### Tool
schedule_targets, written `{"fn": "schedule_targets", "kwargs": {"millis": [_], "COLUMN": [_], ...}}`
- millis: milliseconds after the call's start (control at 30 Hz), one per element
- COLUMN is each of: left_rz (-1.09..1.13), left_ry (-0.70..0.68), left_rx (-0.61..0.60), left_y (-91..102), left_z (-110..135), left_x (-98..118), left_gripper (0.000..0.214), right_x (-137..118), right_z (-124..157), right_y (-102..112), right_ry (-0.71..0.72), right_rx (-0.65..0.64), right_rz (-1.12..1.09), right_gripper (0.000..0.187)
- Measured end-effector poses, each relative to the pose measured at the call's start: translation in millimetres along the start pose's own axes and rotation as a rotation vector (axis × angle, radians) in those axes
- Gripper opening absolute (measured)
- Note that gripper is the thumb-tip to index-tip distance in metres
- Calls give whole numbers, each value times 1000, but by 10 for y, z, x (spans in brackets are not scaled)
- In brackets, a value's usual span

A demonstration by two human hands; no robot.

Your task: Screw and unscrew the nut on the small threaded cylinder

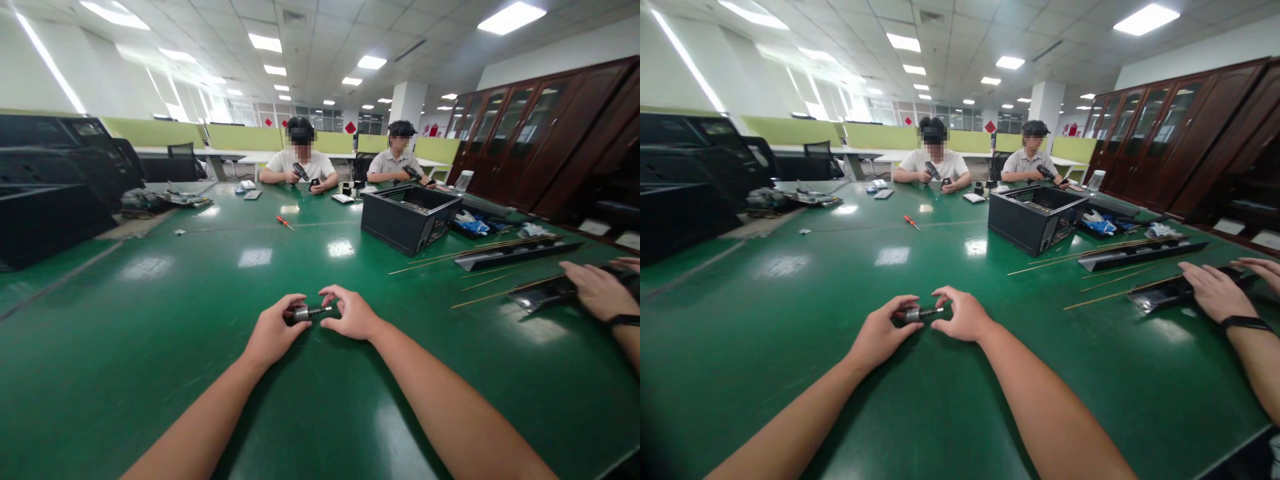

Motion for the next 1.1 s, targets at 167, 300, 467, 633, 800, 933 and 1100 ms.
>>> {"fn": "schedule_targets", "kwargs": {"millis": [167, 300, 467, 633, 800, 933, 1100], "left_rz": [-21, -33, -6, 20, 20, 28, 13], "left_ry": [-10, -49, -17, 34, 34, 20, 1], "left_rx": [-8, -42, -57, -45, -33, -34, -32], "left_y": [4, -27, -38, -21, -11, -22, -29], "left_z": [-18, -23, -15, 3, 4, -3, 1], "left_x": [31, 51, 22, 11, 20, 20, 21], "left_gripper": [26, 27, 28, 31, 29, 31, 29], "right_x": [-49, -40, 24, 68, 58, 8, -52], "right_z": [-2, -10, 8, 18, 12, 6, -2], "right_y": [-5, -20, -50, -74, -67, -64, -49], "right_ry": [28, 41, 15, -9, -13, 12, 37], "right_rx": [9, 12, 13, 15, 24, 18, 9], "right_rz": [122, 143, 87, -4, 17, 62, 101], "right_gripper": [50, 37, 28, 26, 23, 23, 18]}}
Point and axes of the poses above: each hand's wrist, its own z-axis away from the middle knuckle, its own y-axis out of the back of the hand, x = y × z, the point moved 7 cm from there along -z, towards the middle knuckle, and after that the axes turned 3 degrees about y, right-handed, at the moved point
